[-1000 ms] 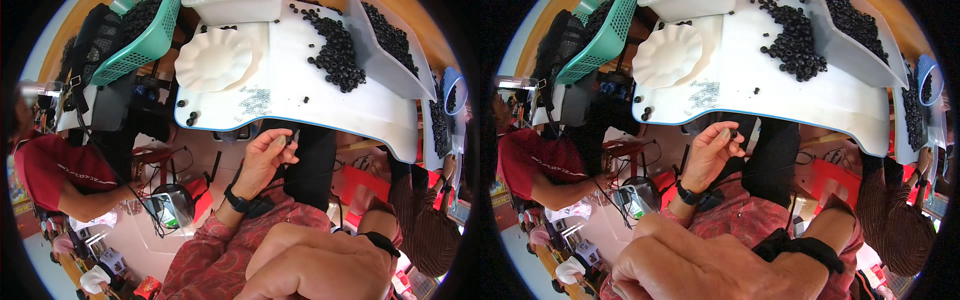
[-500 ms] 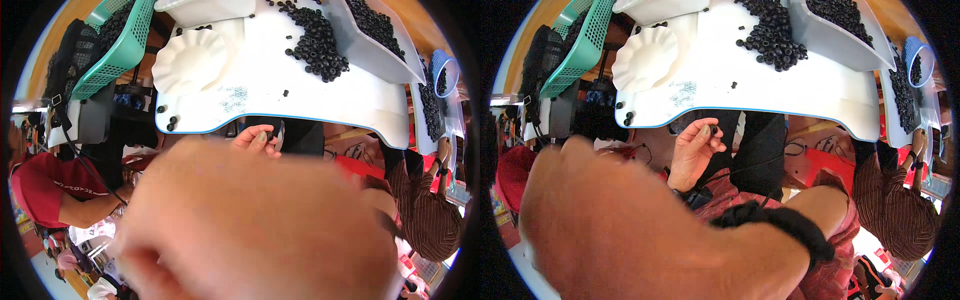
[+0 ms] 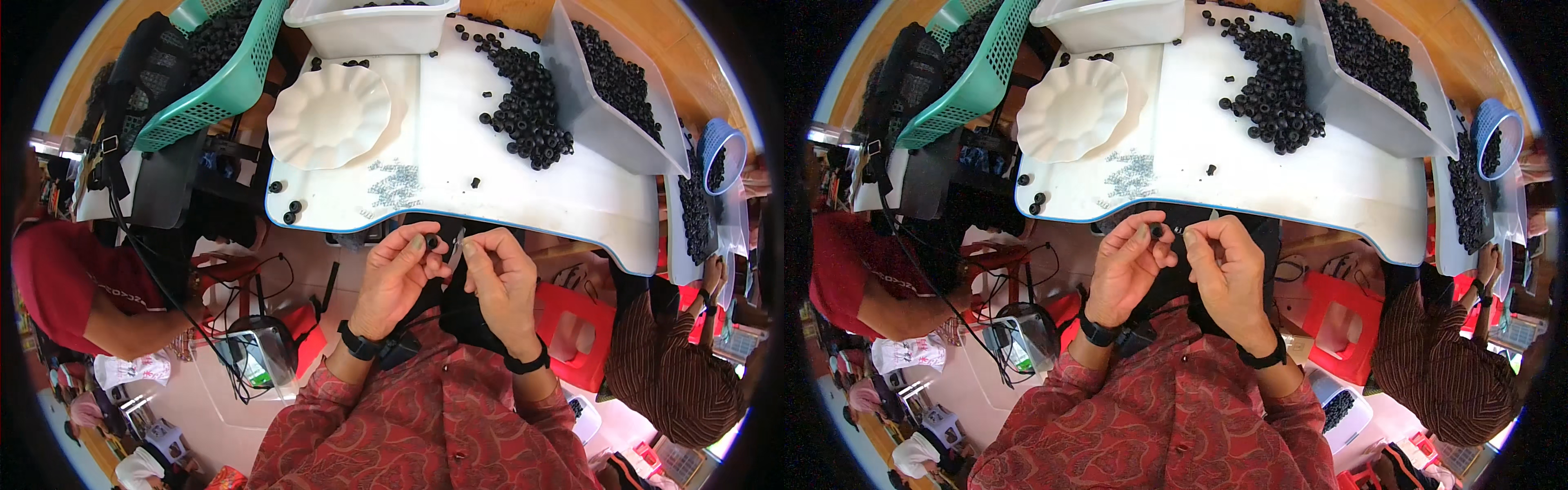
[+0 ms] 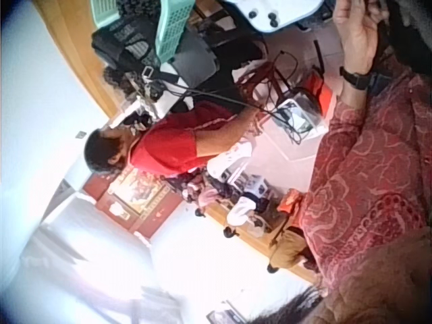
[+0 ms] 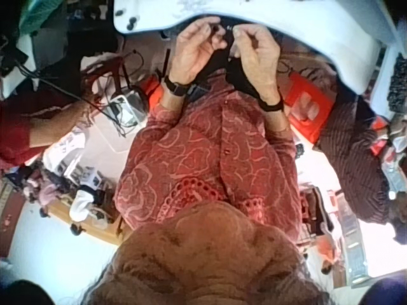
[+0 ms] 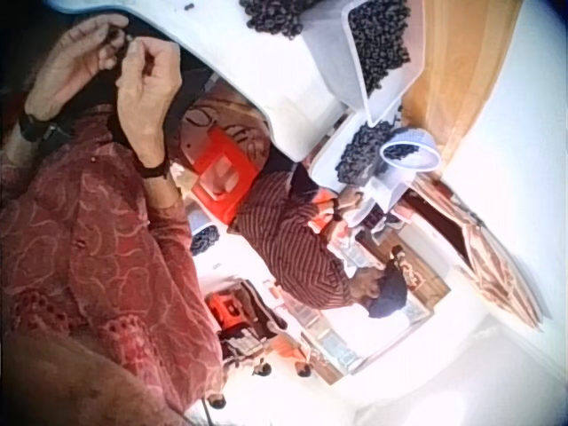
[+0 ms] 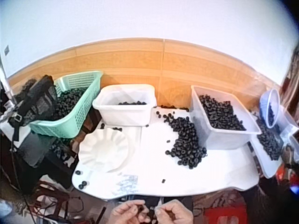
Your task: Sorting and inspecting small black parts at a manufacturing workstation.
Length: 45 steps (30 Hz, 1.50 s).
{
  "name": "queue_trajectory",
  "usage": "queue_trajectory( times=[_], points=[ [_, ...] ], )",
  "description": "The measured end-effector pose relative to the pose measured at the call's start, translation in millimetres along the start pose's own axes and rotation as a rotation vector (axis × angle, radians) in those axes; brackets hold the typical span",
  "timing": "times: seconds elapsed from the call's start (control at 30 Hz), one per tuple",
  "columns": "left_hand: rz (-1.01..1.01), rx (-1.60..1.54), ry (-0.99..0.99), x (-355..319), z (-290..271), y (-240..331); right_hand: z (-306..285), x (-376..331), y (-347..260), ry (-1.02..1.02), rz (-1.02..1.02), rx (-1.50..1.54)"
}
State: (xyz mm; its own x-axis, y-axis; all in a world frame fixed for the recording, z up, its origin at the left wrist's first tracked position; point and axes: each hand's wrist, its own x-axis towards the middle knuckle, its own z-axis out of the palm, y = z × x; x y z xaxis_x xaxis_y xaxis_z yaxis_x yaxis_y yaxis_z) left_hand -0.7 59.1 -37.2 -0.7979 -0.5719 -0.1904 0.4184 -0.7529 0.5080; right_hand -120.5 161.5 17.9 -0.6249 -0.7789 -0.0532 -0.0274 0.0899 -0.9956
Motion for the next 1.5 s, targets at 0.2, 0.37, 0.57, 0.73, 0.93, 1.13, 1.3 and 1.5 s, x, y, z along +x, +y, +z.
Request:
queue_trajectory(
  times=[0.2,0.37,0.57,0.73,0.93,1.13,1.3,1.5],
  points=[
    [0.001,0.035,-0.006,0.8,1.2,-5.4,8.0,1.7,9.1,-0.029,0.008,0.1],
    [0.007,0.054,0.002,1.4,3.0,-5.4,7.8,0.6,11.4,-0.039,-0.016,0.034],
    [0.032,0.093,-0.005,-0.2,0.2,-7.0,9.8,-0.9,15.4,-0.034,-0.044,0.004],
    [0.042,0.161,0.008,-1.9,2.2,-5.3,7.7,1.9,20.8,-0.043,-0.136,-0.096],
    [0.022,0.19,-0.014,-0.9,-1.8,-8.9,5.1,2.2,22.2,-0.054,-0.051,-0.033],
    [-0.1,-0.007,-0.049,0.0,-6.9,-4.9,6.2,0.9,11.3,-0.075,0.134,0.119],
    [-0.113,-0.026,-0.031,1.2,-1.6,-3.9,7.3,-1.1,15.5,-0.055,0.072,0.086],
    [-0.025,0.146,-0.005,0.0,-2.7,-8.7,8.0,0.9,23.6,-0.035,0.012,0.019]
  ],
)
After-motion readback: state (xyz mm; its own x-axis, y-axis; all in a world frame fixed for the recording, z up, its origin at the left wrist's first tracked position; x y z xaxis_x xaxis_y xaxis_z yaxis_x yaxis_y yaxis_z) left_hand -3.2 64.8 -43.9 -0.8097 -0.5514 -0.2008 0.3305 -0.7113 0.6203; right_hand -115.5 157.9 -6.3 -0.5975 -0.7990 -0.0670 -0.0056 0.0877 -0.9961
